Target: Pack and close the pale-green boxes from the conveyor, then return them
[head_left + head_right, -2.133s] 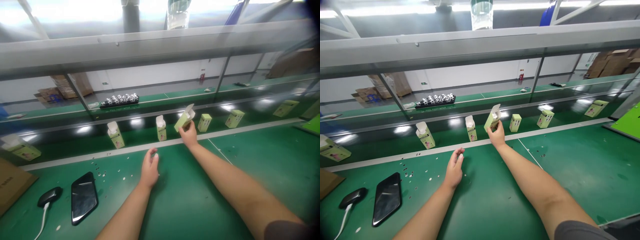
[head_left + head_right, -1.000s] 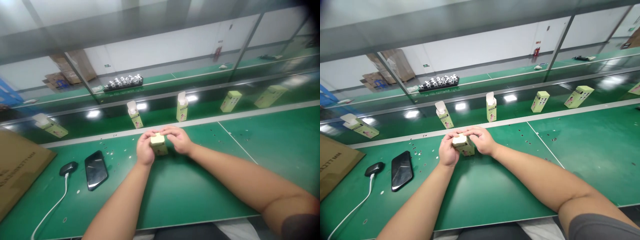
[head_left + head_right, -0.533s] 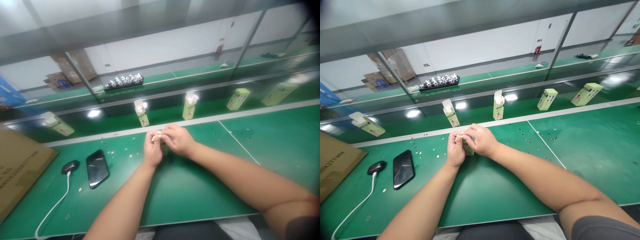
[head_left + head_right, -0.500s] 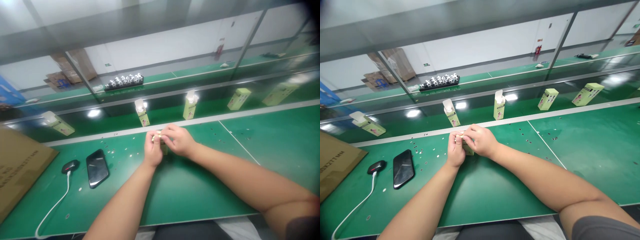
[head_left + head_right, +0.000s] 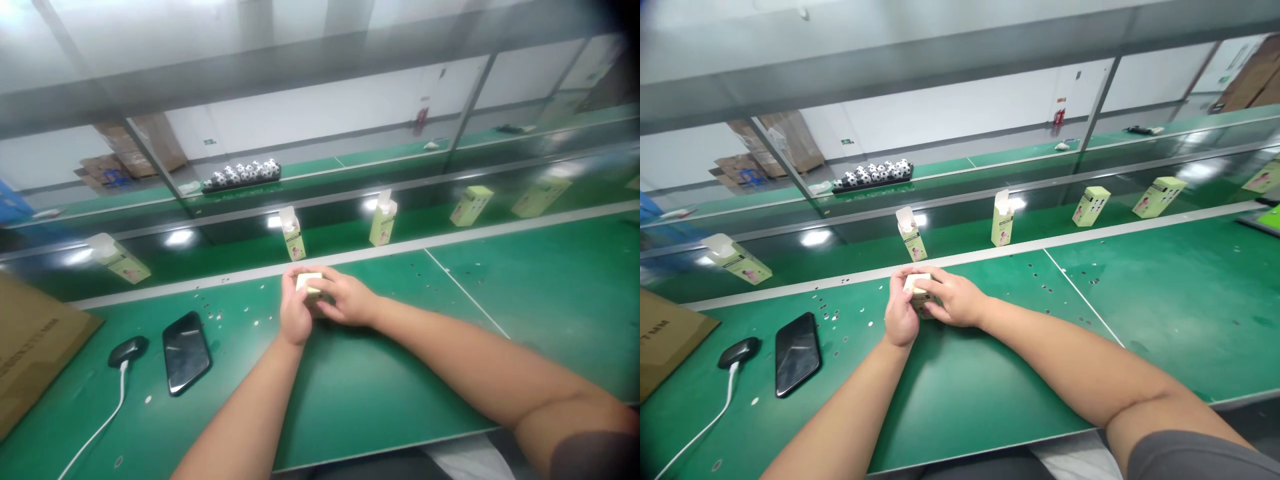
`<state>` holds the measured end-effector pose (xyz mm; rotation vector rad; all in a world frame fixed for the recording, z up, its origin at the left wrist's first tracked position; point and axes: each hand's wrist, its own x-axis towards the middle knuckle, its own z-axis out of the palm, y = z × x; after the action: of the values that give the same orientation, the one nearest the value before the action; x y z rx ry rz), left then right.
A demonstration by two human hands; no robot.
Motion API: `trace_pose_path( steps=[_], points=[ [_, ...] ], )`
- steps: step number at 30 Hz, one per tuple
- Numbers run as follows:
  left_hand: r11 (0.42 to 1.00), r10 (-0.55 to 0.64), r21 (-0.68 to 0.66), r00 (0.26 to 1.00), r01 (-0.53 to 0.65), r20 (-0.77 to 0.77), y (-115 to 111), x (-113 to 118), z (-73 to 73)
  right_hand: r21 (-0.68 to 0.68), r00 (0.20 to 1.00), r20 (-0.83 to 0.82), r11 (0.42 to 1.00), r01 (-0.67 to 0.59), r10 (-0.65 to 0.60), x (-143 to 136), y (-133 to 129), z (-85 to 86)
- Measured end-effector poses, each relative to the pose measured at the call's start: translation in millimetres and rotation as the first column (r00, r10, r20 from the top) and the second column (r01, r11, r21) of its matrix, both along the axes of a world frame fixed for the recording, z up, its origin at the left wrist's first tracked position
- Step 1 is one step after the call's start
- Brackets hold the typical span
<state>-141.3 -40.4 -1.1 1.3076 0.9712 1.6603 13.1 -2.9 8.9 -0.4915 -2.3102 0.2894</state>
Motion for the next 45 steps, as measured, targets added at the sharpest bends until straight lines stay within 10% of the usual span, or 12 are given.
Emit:
trace_pose_path(
  steps=[4, 9, 13, 16, 19, 22, 26, 30, 34, 37, 45],
  points=[
    [0.98, 0.169, -0.093, 0.983, -0.175, -0.064, 13.1, 1.0, -21.7, -0.035, 0.93, -0.115, 0.937, 0.349, -0.35, 18.1, 49.5, -2.0],
    [0.971, 0.098, -0.189, 0.964, -0.147, -0.248, 19.6, 4.5, -27.8, -0.211, 0.649, 0.057, 0.626, 0.75, -0.758, 45.4, 116.7, -6.8],
    [0.966, 0.057, -0.227, 0.957, -0.125, -0.285, 18.9, 2.8, -26.2, -0.076, 0.607, 0.02, 0.604, 0.793, -0.794, 63.5, 126.1, -6.4],
    [0.964, 0.048, -0.24, 0.961, -0.116, -0.272, 19.9, 1.0, -27.3, 0.009, 0.426, -0.3, 0.444, 0.896, -0.854, 91.7, 126.1, -2.6],
    [0.967, 0.028, -0.236, 0.961, -0.096, -0.275, 20.9, -0.2, -28.3, -0.275, 0.232, -0.333, 0.33, 0.903, -0.914, 127.8, 130.1, -4.9],
    [0.968, 0.022, -0.237, 0.963, -0.088, -0.267, 21.0, -1.5, -28.2, -0.556, 0.294, -0.145, 0.323, 0.766, -0.945, 151.8, 133.9, -8.7],
    [0.972, 0.032, -0.217, 0.971, -0.085, -0.239, 16.7, -1.0, -26.1, -0.518, 0.193, -0.312, 0.337, 0.786, -0.93, 136.0, 126.6, 0.8],
    [0.993, 0.033, -0.104, 0.991, -0.046, -0.126, 6.0, 2.4, -20.6, -0.255, 0.548, -0.442, 0.685, 0.683, -0.71, 62.2, 83.4, 6.9],
    [0.997, 0.077, -0.037, 0.994, -0.074, 0.074, 2.3, -2.6, -12.4, -0.255, 0.932, -0.164, 0.927, 0.275, -0.322, -16.8, 16.9, -7.8],
    [0.987, 0.14, -0.1, 0.979, -0.126, 0.147, 7.6, -12.1, -8.2, -0.424, 0.962, -0.206, 0.902, 0.077, -0.179, -40.9, -9.4, -16.1],
    [0.981, 0.032, -0.193, 0.998, -0.019, 0.06, 10.4, -7.9, -5.1, -0.779, 0.862, -0.386, 0.616, -0.115, -0.328, -35.8, -4.0, -13.9]
  ],
)
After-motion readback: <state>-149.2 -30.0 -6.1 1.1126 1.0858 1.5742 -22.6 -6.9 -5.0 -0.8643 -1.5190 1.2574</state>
